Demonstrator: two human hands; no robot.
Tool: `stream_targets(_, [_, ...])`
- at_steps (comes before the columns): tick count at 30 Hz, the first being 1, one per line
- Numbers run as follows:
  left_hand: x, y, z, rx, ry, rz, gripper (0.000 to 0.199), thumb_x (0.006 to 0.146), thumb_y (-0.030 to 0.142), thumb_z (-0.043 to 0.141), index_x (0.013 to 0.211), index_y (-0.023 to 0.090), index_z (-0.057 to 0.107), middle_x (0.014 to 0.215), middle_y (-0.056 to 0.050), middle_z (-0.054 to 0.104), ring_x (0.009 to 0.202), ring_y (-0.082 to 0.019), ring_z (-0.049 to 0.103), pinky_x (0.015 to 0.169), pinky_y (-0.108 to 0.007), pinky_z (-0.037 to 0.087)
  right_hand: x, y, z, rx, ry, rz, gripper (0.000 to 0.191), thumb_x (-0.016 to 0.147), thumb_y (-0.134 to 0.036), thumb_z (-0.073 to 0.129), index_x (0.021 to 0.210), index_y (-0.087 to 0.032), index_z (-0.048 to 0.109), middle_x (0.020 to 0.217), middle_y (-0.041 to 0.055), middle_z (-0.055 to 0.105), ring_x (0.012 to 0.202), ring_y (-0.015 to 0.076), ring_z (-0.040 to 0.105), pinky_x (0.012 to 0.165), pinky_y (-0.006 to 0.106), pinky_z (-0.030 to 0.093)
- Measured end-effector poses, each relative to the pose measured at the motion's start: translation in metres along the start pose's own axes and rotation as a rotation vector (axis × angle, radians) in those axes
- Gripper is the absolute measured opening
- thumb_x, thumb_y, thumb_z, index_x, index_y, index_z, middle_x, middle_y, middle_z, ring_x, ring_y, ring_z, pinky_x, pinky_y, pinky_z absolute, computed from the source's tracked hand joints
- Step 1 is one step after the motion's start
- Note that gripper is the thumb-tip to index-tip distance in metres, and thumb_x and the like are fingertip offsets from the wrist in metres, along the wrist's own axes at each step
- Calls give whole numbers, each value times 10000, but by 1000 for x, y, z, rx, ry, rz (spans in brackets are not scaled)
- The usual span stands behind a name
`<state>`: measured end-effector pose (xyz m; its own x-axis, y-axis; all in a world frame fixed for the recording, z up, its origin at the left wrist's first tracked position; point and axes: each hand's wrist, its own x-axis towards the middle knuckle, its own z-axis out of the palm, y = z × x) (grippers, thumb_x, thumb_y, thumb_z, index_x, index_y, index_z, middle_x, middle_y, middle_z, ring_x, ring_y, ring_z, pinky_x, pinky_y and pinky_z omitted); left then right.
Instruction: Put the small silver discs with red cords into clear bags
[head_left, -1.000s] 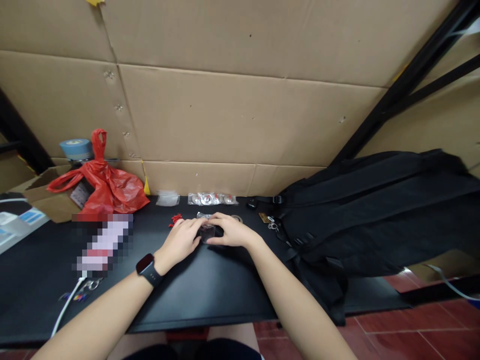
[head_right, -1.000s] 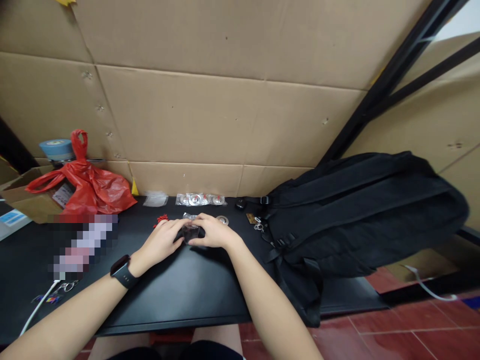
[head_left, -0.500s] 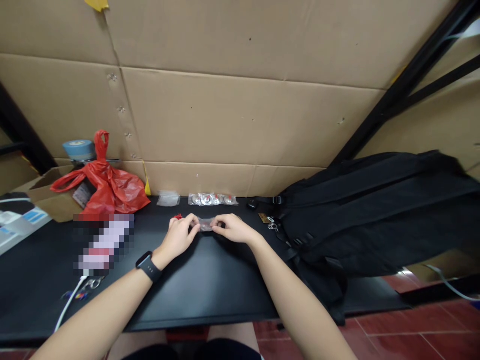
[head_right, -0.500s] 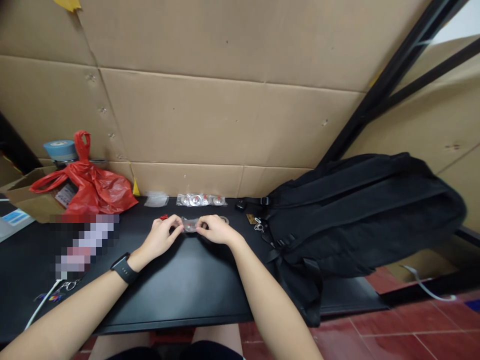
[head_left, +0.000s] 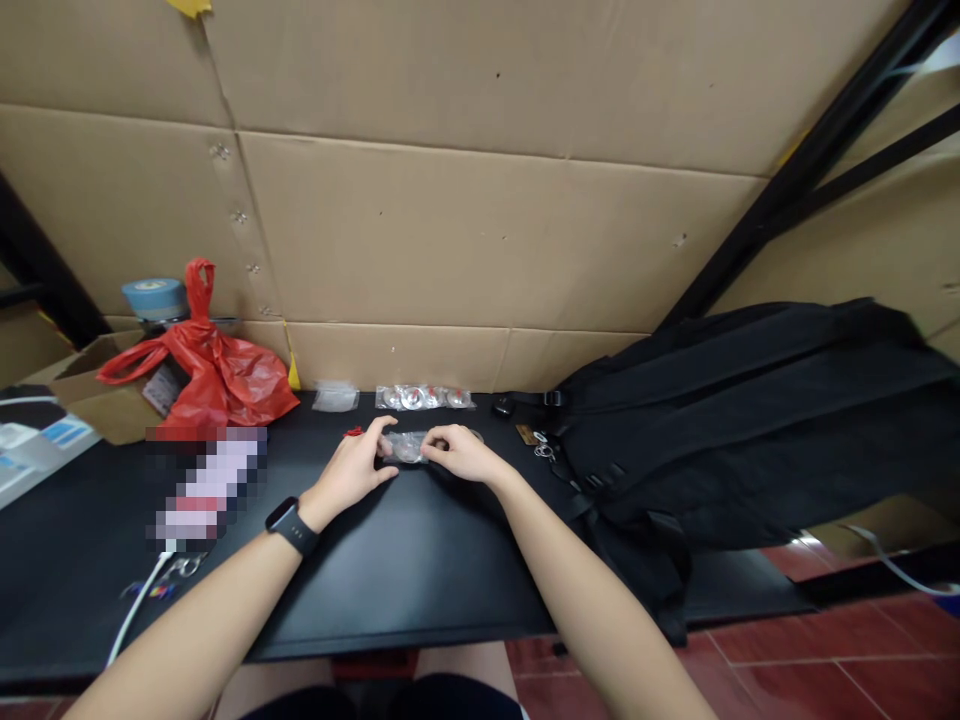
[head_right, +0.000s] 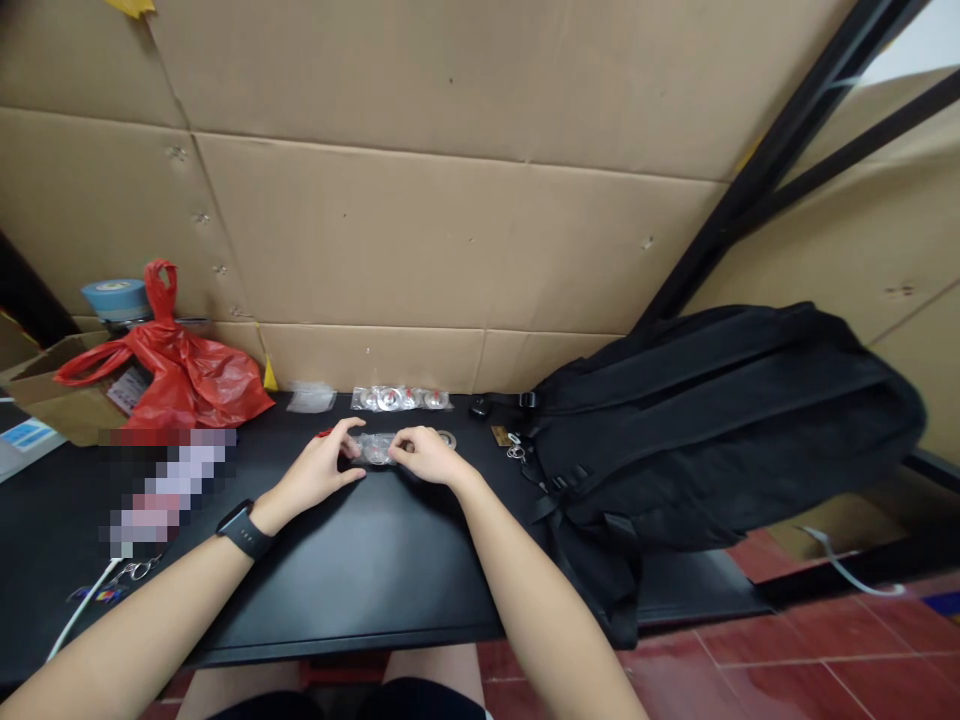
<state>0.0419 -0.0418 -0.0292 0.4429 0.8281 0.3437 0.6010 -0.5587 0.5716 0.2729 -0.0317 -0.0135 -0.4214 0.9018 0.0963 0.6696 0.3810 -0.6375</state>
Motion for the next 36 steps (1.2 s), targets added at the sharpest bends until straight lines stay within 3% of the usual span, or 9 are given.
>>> stream_targets(4, [0, -2, -1, 53, -57, 71, 295, 824, 173, 642, 1107, 235, 589, 858, 11, 714, 828, -169, 685, 812, -277, 479, -2, 7, -4, -3, -25, -158, 151, 721, -203, 765, 864, -183, 719, 855, 6, 695, 719, 125, 576, 675, 226, 416])
stream_targets(8, [4, 4, -4, 45, 33, 100, 133, 846, 187, 621, 968, 237, 611, 865, 12, 728, 840, -173, 690, 845, -302, 479, 2, 12, 0, 99, 93, -186, 23, 794, -199, 694, 788, -179, 703, 776, 9, 677, 672, 122, 567, 662, 238, 426])
stream_targets(11, [6, 10, -7, -162, 207, 25, 176, 868, 267, 618, 1032, 228, 570, 900, -11, 731, 851, -173, 700, 835, -296, 507, 6, 13, 3, 296, 214, -123, 99, 818, -266, 675, 791, -171, 674, 717, 6, 661, 637, 124, 576, 630, 238, 438])
stream_targets(13, [6, 12, -9, -243, 247, -29, 295, 843, 321, 660, 1098, 230, 543, 928, -18, 738, 884, -180, 704, 847, -298, 511, 8, 13, 4, 401, 229, -109, 136, 805, -301, 686, 791, -169, 659, 732, 14, 671, 643, 131, 596, 623, 241, 453])
stream_targets(19, [5, 9, -6, -219, 160, -182, 422, 804, 354, 703, 1175, 254, 527, 831, 26, 767, 793, -187, 714, 831, -309, 496, 7, 12, 4, 504, 179, -70, 218, 784, -381, 705, 799, -173, 641, 709, 13, 663, 604, 144, 637, 597, 255, 482])
stream_targets(25, [5, 14, -11, -201, 217, -109, 317, 867, 351, 630, 1159, 255, 549, 905, 3, 777, 902, -197, 725, 916, -321, 484, 6, 12, 1, 570, 166, -61, 265, 767, -411, 735, 811, -162, 657, 769, 51, 716, 712, 180, 703, 684, 283, 525])
stream_targets(30, [2, 14, -12, -179, 40, -62, 421, 828, 292, 651, 1222, 251, 505, 855, 15, 776, 883, -198, 723, 891, -313, 485, 3, 19, -4, 527, -23, -19, 266, 726, -396, 769, 780, -154, 673, 725, 37, 705, 666, 154, 665, 666, 278, 514])
stream_targets(33, [1, 12, -5, -197, 0, -132, 420, 827, 274, 633, 1219, 240, 489, 848, 7, 775, 846, -193, 722, 835, -297, 490, 2, 22, -5, 509, -109, 6, 245, 727, -372, 761, 765, -152, 660, 673, 17, 683, 605, 127, 628, 624, 254, 494])
stream_targets(36, [2, 12, 4, -203, 3, -234, 425, 837, 263, 609, 1234, 232, 462, 779, 15, 763, 733, -184, 712, 748, -280, 483, 2, 22, -1, 493, -119, 84, 199, 739, -294, 731, 847, -168, 621, 666, 7, 691, 574, 118, 621, 554, 215, 466])
